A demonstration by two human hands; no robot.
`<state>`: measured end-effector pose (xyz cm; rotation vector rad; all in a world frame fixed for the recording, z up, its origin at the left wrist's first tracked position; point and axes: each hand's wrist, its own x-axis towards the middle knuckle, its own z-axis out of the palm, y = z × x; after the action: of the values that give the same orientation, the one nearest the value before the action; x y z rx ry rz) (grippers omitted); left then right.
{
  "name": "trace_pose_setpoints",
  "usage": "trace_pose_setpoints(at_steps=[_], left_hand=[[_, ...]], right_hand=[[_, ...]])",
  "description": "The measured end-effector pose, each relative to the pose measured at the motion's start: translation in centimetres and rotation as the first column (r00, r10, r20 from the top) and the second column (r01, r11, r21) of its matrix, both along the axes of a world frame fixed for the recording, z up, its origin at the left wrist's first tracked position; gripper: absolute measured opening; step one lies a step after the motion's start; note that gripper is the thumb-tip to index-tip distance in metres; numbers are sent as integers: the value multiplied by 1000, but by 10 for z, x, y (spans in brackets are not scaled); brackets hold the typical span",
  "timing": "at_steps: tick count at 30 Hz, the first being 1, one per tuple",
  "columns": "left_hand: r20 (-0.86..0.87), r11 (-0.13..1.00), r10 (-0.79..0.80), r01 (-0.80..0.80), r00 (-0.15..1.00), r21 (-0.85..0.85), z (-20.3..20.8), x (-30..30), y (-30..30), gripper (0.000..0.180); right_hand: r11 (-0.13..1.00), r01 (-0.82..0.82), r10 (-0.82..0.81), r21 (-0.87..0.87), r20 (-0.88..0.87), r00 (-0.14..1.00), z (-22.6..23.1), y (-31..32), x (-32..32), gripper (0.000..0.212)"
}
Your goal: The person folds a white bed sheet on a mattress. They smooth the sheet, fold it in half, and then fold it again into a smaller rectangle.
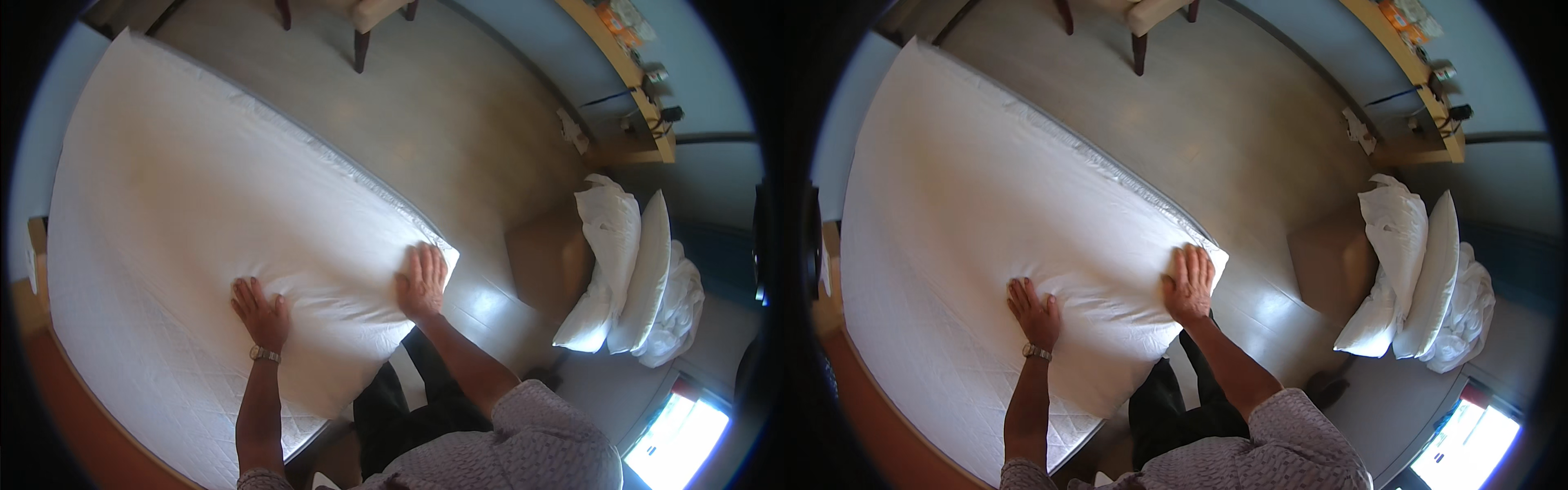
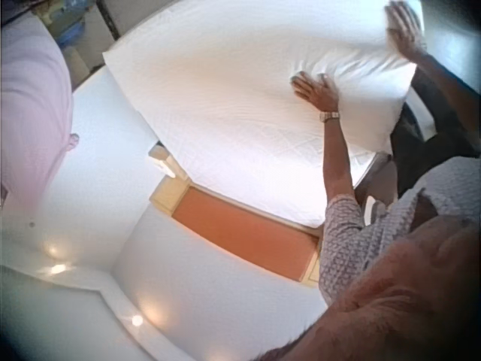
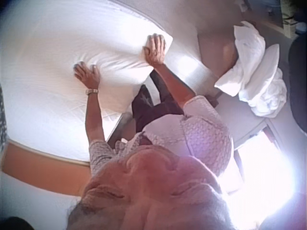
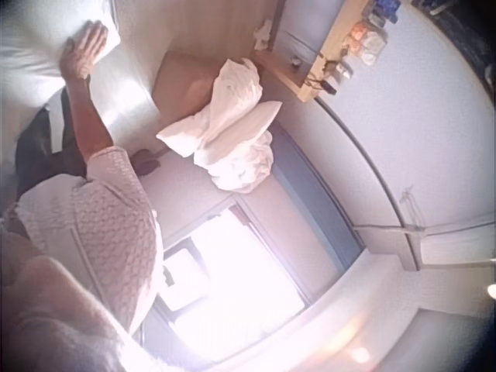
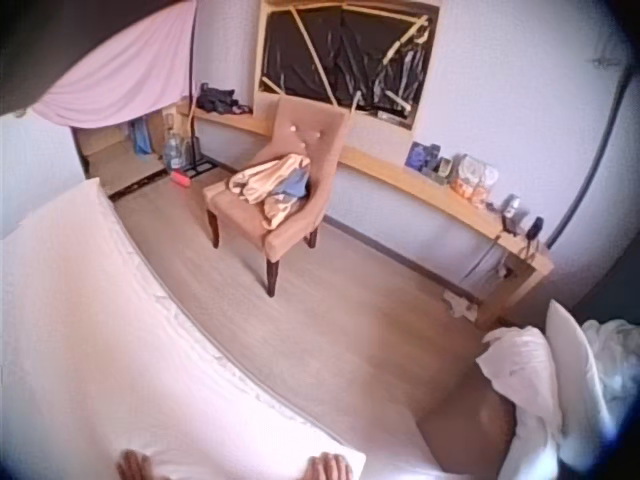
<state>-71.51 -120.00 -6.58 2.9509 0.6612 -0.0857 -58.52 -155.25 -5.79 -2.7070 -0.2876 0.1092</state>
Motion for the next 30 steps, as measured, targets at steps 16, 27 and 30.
trace_pose_setpoints(at_steps=[16, 27, 30], left_hand=[[96, 971, -191, 202, 977, -131, 32, 118, -54, 71], [138, 912, -401, 408, 906, -30, 15, 263, -107, 68], [94, 924, -383, 380, 919, 49, -2, 271, -108, 70]], right_hand=[[986, 93, -63, 142, -207, 976, 26, -47, 91, 51], [958, -92, 226, 272, -517, 825, 48, -99, 112, 23], [935, 72, 201, 347, -686, 700, 44, -124, 119, 31]])
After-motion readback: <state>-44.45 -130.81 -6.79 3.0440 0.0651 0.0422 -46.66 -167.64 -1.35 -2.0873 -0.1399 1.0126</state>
